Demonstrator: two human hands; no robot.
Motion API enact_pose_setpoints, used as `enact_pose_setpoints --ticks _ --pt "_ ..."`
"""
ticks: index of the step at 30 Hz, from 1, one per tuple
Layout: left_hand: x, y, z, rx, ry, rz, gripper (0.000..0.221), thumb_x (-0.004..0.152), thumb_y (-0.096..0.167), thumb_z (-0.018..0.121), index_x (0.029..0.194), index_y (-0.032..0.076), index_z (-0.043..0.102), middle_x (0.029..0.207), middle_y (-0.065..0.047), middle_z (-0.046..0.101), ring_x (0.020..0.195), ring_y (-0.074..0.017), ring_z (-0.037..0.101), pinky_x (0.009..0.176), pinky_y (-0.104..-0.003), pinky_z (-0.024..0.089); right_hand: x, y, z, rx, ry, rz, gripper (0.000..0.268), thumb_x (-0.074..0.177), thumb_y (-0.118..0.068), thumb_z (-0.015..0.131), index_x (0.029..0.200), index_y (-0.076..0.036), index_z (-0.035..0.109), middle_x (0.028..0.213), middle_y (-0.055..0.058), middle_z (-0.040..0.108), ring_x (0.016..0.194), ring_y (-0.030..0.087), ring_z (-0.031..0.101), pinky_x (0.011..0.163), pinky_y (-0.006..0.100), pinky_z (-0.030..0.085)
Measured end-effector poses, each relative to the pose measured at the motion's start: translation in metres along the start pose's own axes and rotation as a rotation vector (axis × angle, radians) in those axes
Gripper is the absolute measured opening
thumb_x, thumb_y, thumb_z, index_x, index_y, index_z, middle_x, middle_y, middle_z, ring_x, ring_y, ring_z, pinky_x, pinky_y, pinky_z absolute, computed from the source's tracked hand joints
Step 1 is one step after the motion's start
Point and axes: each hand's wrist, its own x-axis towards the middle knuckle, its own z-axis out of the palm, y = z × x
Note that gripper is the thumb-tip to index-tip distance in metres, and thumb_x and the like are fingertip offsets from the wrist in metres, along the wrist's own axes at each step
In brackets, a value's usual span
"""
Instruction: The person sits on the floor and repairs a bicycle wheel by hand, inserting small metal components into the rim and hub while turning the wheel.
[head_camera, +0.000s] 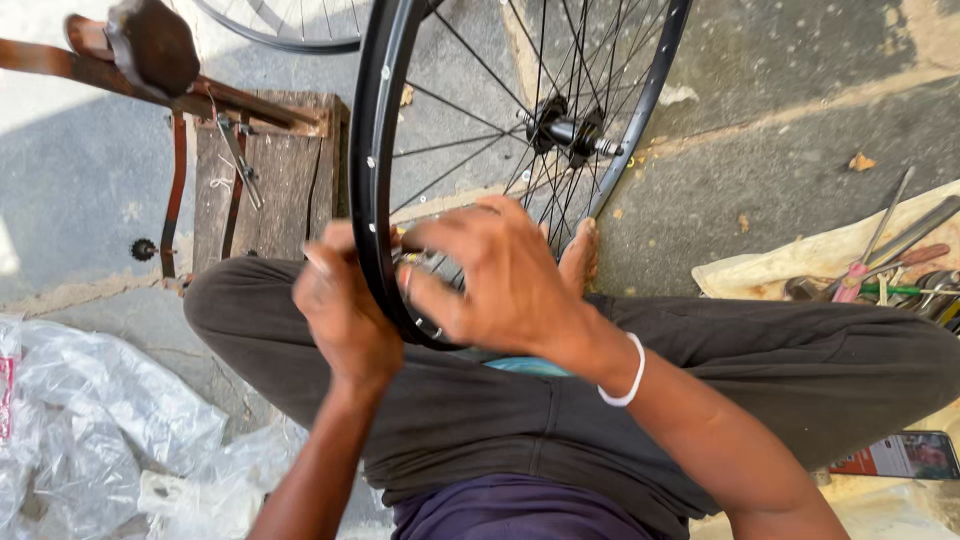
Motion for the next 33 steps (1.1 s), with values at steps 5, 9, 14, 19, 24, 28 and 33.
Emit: enact_pose_setpoints --ticks 5,9,14,19,24,28,33 --pt "0.028 -0.002 -0.003 0.124 -0.100 0.066 0.038 0.116 0.021 0.066 0.086 -0.002 0.059 0.084 0.001 0.050 0.078 -0.0055 0.046 0.081 -0.024 0.047 -0.001 0.001 -0.002 0.141 0.294 0.077 0.020 0.092 -0.013 0.075 0.106 0.000 0.070 0.107 0.017 0.071 0.099 0.034 0.071 0.095 0.041 0.054" --pt "0.026 -0.013 0.001 0.058 -0.019 0.042 0.033 0.111 0.019 0.066 0.086 -0.001 0.060 0.083 0.000 0.053 0.078 -0.0065 0.050 0.076 -0.023 0.043 -0.002 0.018 0.012 0.198 0.469 -0.099 0.032 0.096 -0.014 0.078 0.121 0.000 0.064 0.120 0.017 0.069 0.118 0.033 0.069 0.109 0.040 0.054" --pt "0.029 -0.007 0.006 0.045 0.083 0.005 0.022 0.102 0.023 0.066 0.095 0.004 0.059 0.086 -0.002 0.064 0.079 -0.0098 0.060 0.078 -0.025 0.049 0.018 0.036 0.008 0.449 0.151 -0.023 0.048 0.086 -0.012 0.072 0.132 -0.003 0.062 0.127 0.014 0.066 0.117 0.029 0.062 0.098 0.039 0.054" --pt "0.030 -0.015 -0.003 0.070 0.124 0.018 0.024 0.105 0.025 0.068 0.099 0.004 0.061 0.088 0.002 0.060 0.081 -0.0057 0.052 0.075 -0.022 0.042 0.025 0.049 0.014 0.841 -0.011 -0.003 0.035 0.094 -0.015 0.073 0.127 -0.005 0.066 0.132 0.008 0.065 0.115 0.021 0.063 0.094 0.032 0.055" --pt "0.025 -0.023 -0.011 0.030 0.109 0.018 0.025 0.107 0.024 0.072 0.101 0.002 0.062 0.089 0.002 0.057 0.082 -0.0050 0.048 0.077 -0.021 0.039 0.016 0.055 0.039 0.906 0.056 0.007 0.021 0.101 -0.012 0.076 0.120 -0.008 0.070 0.127 0.008 0.065 0.109 0.016 0.064 0.089 0.028 0.054" --pt "0.028 -0.018 -0.005 0.022 0.089 0.026 0.027 0.105 0.027 0.072 0.103 0.002 0.063 0.092 0.001 0.062 0.084 -0.0059 0.054 0.080 -0.022 0.045 0.022 0.050 0.047 0.493 0.141 0.024 0.038 0.090 -0.008 0.077 0.125 -0.005 0.062 0.117 0.004 0.067 0.104 0.015 0.064 0.083 0.028 0.053" --pt "0.030 -0.014 -0.002 0.062 0.106 0.025 0.031 0.104 0.032 0.070 0.105 0.002 0.063 0.092 0.001 0.064 0.083 -0.0061 0.057 0.078 -0.022 0.046 0.021 0.050 0.036 0.776 0.026 -0.062 0.053 0.088 -0.003 0.078 0.137 -0.005 0.059 0.122 0.007 0.062 0.110 0.016 0.061 0.087 0.029 0.050"
